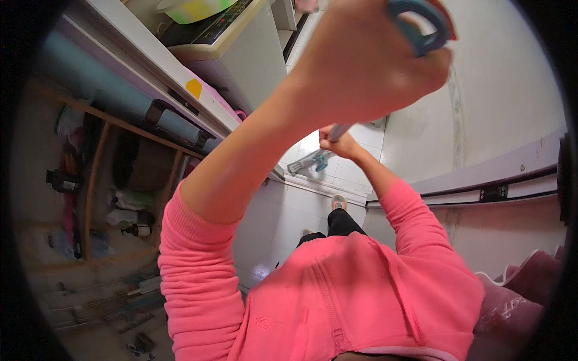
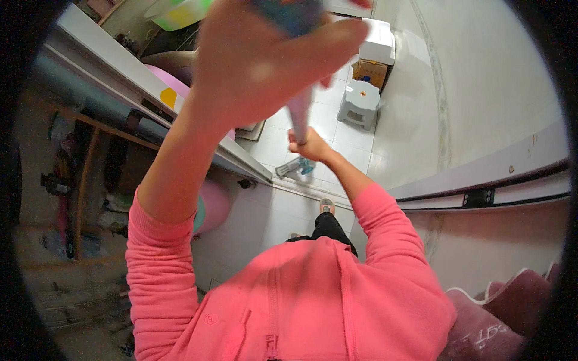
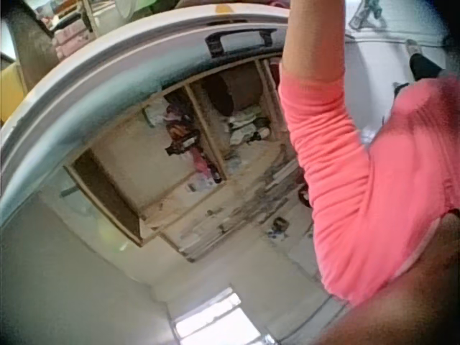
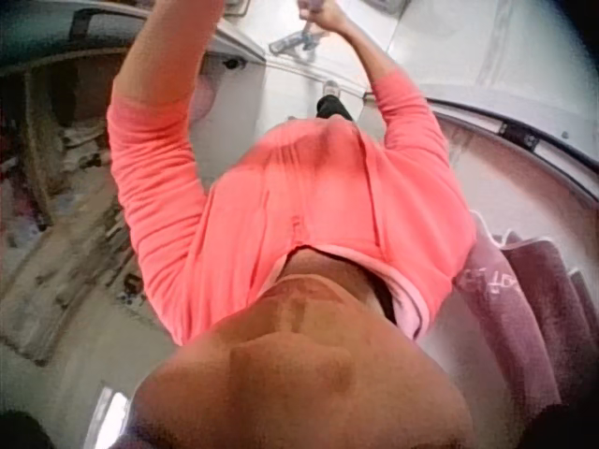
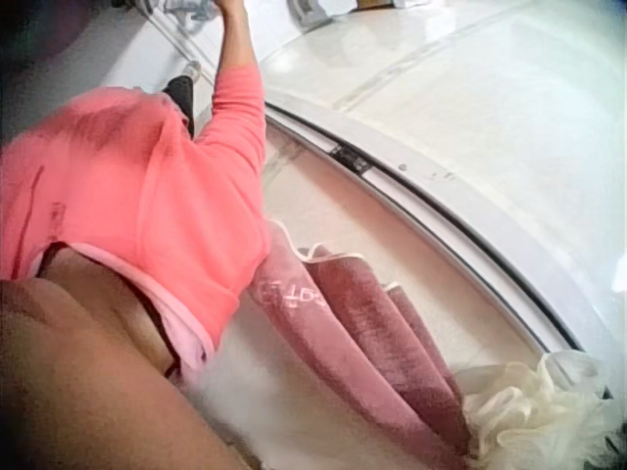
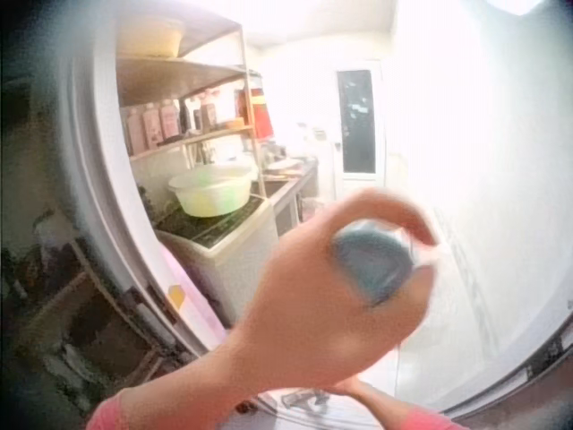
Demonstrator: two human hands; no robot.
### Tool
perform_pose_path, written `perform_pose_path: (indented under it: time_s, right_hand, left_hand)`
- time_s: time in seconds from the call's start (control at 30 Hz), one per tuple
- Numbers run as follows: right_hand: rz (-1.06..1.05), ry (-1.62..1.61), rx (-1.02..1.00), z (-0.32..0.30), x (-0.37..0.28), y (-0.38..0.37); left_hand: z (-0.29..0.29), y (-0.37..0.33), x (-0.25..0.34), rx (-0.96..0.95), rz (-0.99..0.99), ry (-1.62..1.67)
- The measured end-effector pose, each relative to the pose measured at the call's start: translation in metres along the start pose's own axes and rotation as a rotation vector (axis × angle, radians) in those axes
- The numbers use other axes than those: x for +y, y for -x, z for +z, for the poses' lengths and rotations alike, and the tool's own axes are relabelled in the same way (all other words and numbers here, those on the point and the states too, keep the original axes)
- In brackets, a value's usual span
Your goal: The person mops the tiled floor of a bathroom using a flat mop, moving around a squat toilet and a bucket. After mopping, the person rinses a small cloth under the sink faucet.
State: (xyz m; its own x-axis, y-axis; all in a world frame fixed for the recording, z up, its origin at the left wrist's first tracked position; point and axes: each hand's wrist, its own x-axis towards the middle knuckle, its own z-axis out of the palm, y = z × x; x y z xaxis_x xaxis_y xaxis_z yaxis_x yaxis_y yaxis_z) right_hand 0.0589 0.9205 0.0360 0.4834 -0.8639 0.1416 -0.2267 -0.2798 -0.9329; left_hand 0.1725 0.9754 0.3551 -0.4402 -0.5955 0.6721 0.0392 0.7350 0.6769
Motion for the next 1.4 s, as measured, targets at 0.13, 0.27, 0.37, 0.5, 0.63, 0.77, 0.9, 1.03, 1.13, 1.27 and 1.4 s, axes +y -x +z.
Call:
perform_pose_path:
  time_s: [0.13, 0.27, 0.37, 0.5, 0.63, 0.77, 0.9, 1.03, 1.13, 1.27, 1.4]
  right_hand:
    - [0.069, -0.118, 0.103, -0.044, 0.000, -0.010]
    - [-0.007, -0.145, 0.100, -0.064, -0.017, -0.053]
    - [0.000, 0.062, 0.118, -0.081, -0.019, -0.098]
    - [-0.018, 0.016, 0.161, -0.129, 0.054, -0.119]
    - [0.202, 0.078, 0.247, -0.109, 0.025, -0.083]
    - [0.055, -0.061, 0.478, -0.143, 0.120, -0.033]
    - [-0.096, 0.093, 0.562, -0.169, 0.087, 0.017]
    - [0.090, -0.084, 0.765, -0.177, 0.036, 0.052]
    - [0.061, -0.108, 0.790, -0.178, 0.018, 0.053]
    - [0.043, -0.142, 0.772, -0.167, 0.021, 0.020]
    - [-0.002, -0.171, 0.563, -0.125, 0.007, -0.036]
  left_hand:
    - [-0.010, -0.046, -0.004, -0.076, -0.107, 0.188]
    - [0.017, -0.072, -0.028, 0.376, 0.179, -0.289]
    - [0.014, -0.087, -0.062, 0.410, 0.255, -0.343]
    - [0.063, -0.088, -0.138, 0.294, 0.181, -0.408]
    - [0.100, -0.052, -0.176, -0.099, 0.008, -0.260]
    - [0.134, -0.091, -0.141, -0.281, 0.078, -0.132]
    - [0.164, -0.131, -0.109, -0.163, 0.265, -0.044]
    - [0.180, -0.155, -0.087, -0.055, 0.230, 0.001]
    - [0.177, -0.164, -0.085, 0.001, 0.098, 0.037]
    - [0.092, -0.161, -0.062, -0.229, 0.031, 0.145]
    - [0.038, -0.130, -0.047, -0.171, 0.153, -0.067]
